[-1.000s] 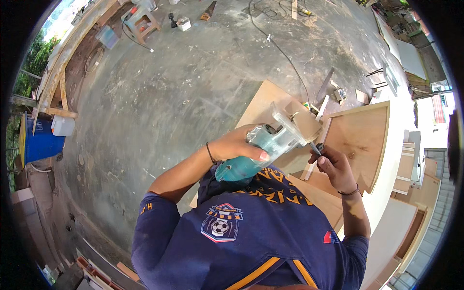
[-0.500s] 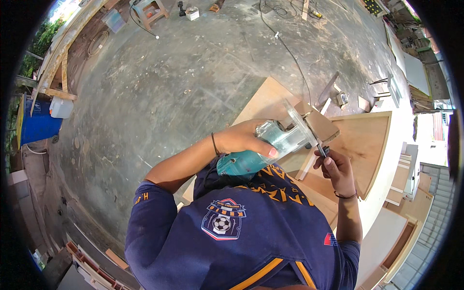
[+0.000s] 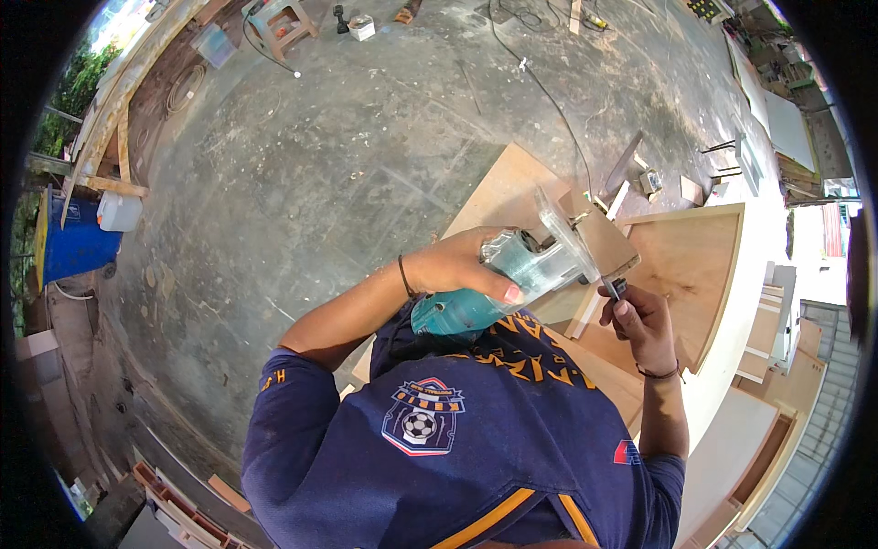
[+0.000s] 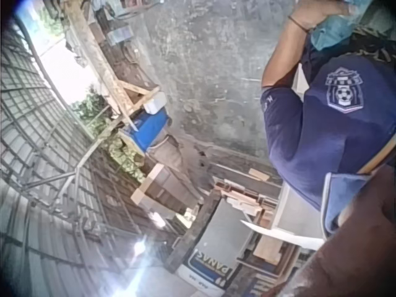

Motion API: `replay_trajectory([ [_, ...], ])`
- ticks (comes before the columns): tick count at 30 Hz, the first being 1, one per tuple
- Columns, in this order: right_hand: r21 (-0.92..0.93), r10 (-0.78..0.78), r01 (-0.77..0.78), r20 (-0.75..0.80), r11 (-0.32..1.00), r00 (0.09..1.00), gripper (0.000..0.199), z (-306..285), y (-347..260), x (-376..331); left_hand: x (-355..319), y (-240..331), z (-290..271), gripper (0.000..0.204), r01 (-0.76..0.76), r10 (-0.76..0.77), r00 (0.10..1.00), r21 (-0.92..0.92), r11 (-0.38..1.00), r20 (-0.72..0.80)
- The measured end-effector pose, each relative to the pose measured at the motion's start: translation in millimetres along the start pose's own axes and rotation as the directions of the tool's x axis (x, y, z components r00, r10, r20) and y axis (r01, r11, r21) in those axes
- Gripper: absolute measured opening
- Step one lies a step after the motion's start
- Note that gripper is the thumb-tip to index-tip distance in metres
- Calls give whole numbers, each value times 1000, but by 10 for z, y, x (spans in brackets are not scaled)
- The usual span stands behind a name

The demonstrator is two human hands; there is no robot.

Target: The person uses a hand router to trim and profile the edges of white-laminated wooden panels and a small wooden block.

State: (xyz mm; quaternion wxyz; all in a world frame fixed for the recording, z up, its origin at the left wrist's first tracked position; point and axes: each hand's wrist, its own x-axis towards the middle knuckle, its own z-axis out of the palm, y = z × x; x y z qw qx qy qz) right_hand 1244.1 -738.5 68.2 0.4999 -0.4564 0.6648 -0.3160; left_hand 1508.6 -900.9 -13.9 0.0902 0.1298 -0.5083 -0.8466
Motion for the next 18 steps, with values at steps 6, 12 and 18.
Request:
replay_trajectory([
  [6,-2,-37,37,14,999,999,51,-28,84,1,10,-1,9,85,-1,1,1000,17,1000,-3],
  [12,-18,-20,20,-12,1000,1000,45,-27,72,-18,6,7,18,84,0,0,1000,11,1000,-1],
  [18,-36,-33,32,-17,999,999,47,-42,59,-6,17,-7,17,86,-5,5,1000,10,1000,-9],
])
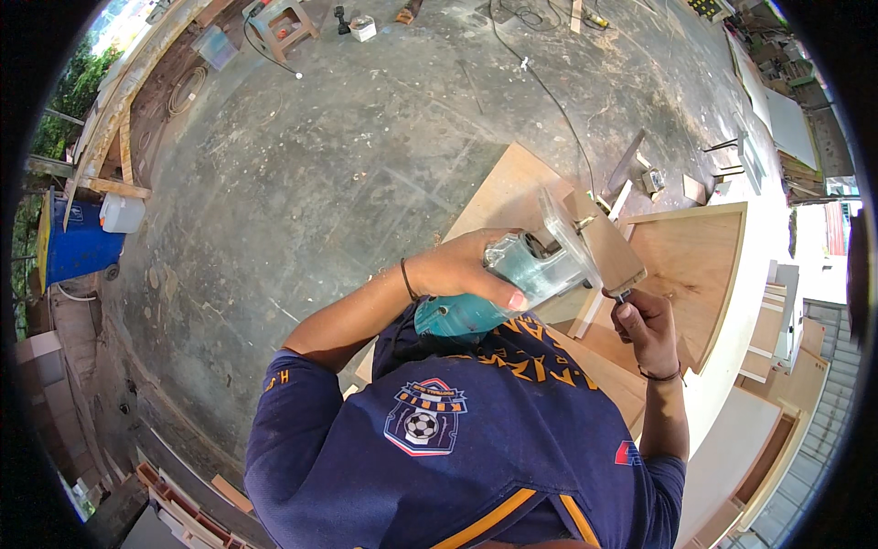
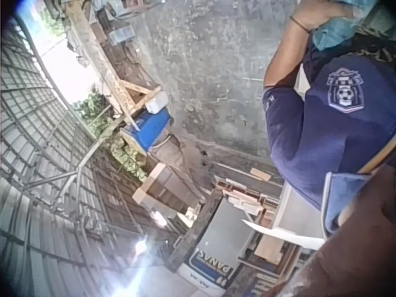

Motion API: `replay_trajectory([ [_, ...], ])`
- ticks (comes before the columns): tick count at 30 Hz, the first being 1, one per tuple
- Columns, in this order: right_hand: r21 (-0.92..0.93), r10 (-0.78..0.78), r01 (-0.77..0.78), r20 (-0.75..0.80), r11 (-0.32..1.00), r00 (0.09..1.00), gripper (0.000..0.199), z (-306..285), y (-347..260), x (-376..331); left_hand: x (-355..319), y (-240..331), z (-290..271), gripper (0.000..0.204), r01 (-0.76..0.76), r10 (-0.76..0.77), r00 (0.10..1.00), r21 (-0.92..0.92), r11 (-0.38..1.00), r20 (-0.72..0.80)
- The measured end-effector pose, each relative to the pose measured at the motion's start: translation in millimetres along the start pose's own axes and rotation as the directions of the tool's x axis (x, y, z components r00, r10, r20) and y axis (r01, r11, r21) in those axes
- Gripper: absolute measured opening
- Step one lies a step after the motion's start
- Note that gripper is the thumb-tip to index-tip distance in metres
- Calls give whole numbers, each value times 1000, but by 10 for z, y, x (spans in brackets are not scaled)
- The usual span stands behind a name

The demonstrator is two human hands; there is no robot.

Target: The person uses a hand router to trim and profile the edges of white-laminated wooden panels and a small wooden block.

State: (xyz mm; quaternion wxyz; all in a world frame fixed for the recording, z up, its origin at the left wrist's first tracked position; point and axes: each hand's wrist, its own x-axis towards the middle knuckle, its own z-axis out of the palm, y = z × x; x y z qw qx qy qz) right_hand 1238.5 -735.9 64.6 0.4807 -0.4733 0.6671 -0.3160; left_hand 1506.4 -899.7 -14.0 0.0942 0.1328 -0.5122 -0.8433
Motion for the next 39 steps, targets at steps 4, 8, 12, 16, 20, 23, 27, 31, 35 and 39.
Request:
replay_trajectory([
  [4,3,12,-12,3,1000,1000,47,-11,9,5,0,-22,-5,78,-47,47,999,-3,999,-6],
  [8,20,5,-5,-5,1000,1000,46,-9,4,-11,-10,-28,3,75,-92,92,996,24,995,-8],
  [12,23,-10,10,8,1000,1000,43,-2,-2,-28,-26,-19,16,75,-108,108,994,43,993,-2],
  [16,99,-29,27,20,995,999,42,28,-17,-46,-36,-32,12,75,-119,119,993,73,990,3],
  [20,155,-13,11,11,988,1000,45,64,-66,-56,-23,-70,-16,75,-114,113,993,45,992,25],
  [23,134,13,-14,12,991,1000,40,70,-110,-49,-19,-84,-35,76,-102,102,995,-3,995,1],
  [27,107,22,-22,6,994,1000,32,65,-128,-42,-25,-70,-45,81,-69,69,997,-7,998,29],
  [31,93,25,-24,-7,995,1000,30,57,-114,-45,-34,-58,-34,84,-68,68,998,2,998,15],
  [35,95,31,-29,-16,995,999,33,56,-110,-44,-31,-62,-32,85,-69,69,998,-5,998,14],
  [39,62,13,-12,-16,998,1000,37,57,-107,-32,-24,-73,-36,85,-73,73,997,-11,997,11],
])
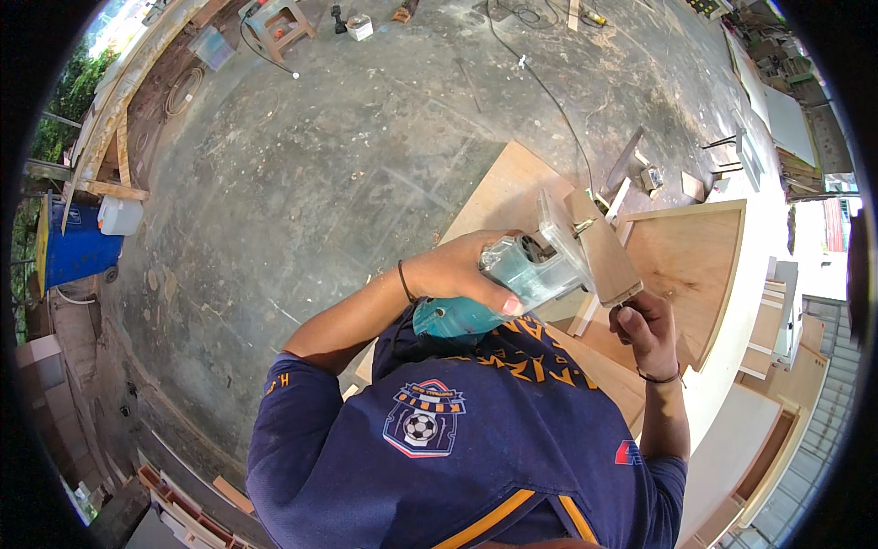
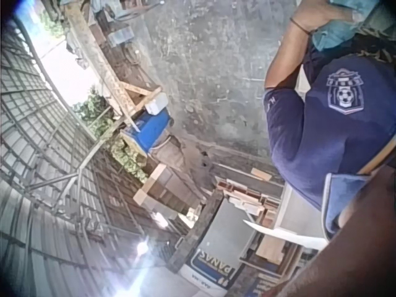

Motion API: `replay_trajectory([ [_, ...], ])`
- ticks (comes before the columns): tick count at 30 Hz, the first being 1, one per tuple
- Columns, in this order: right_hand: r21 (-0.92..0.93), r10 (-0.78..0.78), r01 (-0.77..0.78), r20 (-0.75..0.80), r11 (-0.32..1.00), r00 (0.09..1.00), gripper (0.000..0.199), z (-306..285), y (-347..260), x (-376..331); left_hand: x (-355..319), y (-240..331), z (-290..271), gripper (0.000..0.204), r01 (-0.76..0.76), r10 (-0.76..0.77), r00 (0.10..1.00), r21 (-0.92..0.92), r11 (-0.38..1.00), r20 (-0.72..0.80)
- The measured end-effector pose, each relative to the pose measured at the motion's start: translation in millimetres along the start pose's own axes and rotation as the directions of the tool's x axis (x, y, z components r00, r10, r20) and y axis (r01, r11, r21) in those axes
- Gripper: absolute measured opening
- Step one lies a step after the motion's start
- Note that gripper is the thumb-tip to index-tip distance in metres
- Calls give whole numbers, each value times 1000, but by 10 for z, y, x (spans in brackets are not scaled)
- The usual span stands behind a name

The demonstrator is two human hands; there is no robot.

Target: The person uses a hand router to trim and profile the edges of white-laminated wooden panels and a small wooden block.

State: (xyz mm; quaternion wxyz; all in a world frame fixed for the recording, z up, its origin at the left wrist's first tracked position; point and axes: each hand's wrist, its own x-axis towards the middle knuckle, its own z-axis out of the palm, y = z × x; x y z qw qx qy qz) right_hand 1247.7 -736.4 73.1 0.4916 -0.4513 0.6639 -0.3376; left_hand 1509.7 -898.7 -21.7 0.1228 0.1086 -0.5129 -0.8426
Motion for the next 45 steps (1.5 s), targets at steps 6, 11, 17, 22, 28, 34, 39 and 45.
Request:
replay_trajectory([
  [6,23,14,-14,0,1000,1000,37,9,4,1,-7,17,-17,84,8,-8,1000,16,1000,7],
  [11,47,50,-50,-5,998,999,34,18,-7,2,-4,39,-1,90,52,-52,999,-9,999,-6],
  [17,76,29,-30,11,997,1000,34,-6,35,14,9,53,19,90,50,-50,999,11,999,-10],
  [22,66,10,-12,24,998,1000,45,7,115,7,0,51,18,91,62,-62,998,24,998,7],
  [28,93,20,-22,24,995,1000,48,-1,156,-1,0,48,17,92,67,-67,998,64,996,-12],
  [34,131,44,-49,43,990,998,50,-21,182,-7,4,42,21,93,79,-79,997,41,996,-7],
  [39,176,53,-63,58,982,997,50,-26,191,-14,8,2,26,94,75,-75,997,13,997,1],
  [45,202,76,-90,78,975,994,50,-22,169,-15,-3,-24,21,96,82,-82,997,12,997,-1],
])
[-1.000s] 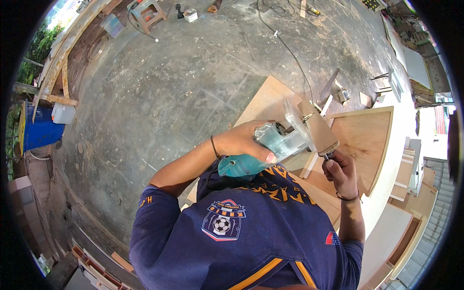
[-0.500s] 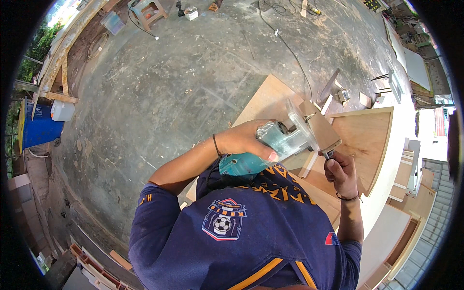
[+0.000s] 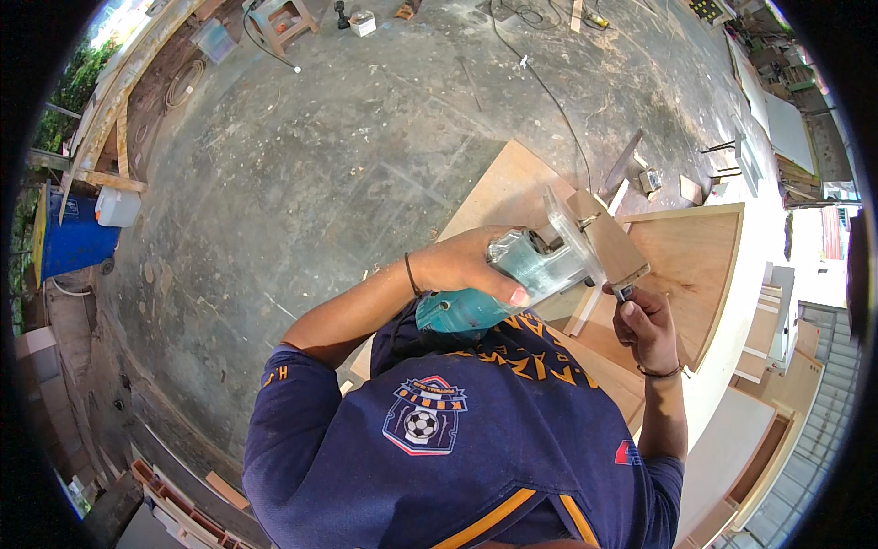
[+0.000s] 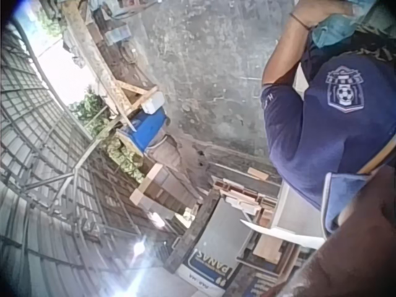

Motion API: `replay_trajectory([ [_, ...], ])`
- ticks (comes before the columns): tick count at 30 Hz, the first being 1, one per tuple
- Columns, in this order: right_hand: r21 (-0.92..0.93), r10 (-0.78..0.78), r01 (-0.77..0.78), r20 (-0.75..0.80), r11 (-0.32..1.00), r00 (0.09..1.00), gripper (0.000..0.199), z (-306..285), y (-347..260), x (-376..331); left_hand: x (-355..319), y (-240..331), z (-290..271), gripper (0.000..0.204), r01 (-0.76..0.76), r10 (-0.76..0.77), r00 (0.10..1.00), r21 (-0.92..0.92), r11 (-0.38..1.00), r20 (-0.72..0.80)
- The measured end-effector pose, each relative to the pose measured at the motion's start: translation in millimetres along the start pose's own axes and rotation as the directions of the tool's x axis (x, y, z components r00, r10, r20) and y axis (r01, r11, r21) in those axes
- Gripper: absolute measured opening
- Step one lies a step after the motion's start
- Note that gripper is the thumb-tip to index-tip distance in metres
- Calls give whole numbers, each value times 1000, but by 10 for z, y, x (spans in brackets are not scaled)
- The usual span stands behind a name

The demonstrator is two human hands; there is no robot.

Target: The person uses a hand router to trim and profile the edges of white-laminated wooden panels and a small wooden block.

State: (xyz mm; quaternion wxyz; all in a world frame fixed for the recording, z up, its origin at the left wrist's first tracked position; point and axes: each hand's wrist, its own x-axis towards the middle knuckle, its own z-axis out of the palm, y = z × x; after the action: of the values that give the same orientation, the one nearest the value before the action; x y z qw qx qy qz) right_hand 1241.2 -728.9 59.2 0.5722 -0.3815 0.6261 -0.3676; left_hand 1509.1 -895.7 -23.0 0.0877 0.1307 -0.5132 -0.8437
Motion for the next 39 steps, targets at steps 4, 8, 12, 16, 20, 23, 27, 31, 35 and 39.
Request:
replay_trajectory([
  [4,30,17,-17,-2,999,1000,48,36,-23,-12,-16,3,10,95,11,-11,1000,-17,1000,-7],
  [8,145,8,-1,-48,989,999,28,83,-25,-18,-22,15,16,95,16,-16,1000,-33,999,1],
  [12,111,2,7,-89,994,996,25,79,-8,-54,-32,26,35,95,7,-8,1000,-17,1000,-6],
  [16,91,-2,11,-98,996,995,24,92,53,-223,-125,-20,179,94,10,-11,1000,-29,1000,-8],
  [20,122,-43,49,-55,991,998,25,62,83,-188,-115,-26,157,93,12,-11,1000,-35,999,10],
  [23,83,-28,36,-101,996,994,36,31,83,-54,-34,12,31,93,2,-3,1000,-29,1000,-20],
  [27,79,-37,45,-101,996,994,36,38,59,-8,-17,27,0,93,-4,4,1000,-15,1000,-2],
  [31,32,-38,41,-106,999,994,31,68,35,-23,-31,29,13,93,1,-1,1000,-34,999,-8],
  [35,6,-76,78,-118,997,990,34,107,2,-42,-28,12,15,93,23,-22,1000,-42,999,3],
  [39,9,-159,160,-80,987,984,41,128,-16,-2,-42,-10,26,84,-20,20,1000,-41,999,-10],
])
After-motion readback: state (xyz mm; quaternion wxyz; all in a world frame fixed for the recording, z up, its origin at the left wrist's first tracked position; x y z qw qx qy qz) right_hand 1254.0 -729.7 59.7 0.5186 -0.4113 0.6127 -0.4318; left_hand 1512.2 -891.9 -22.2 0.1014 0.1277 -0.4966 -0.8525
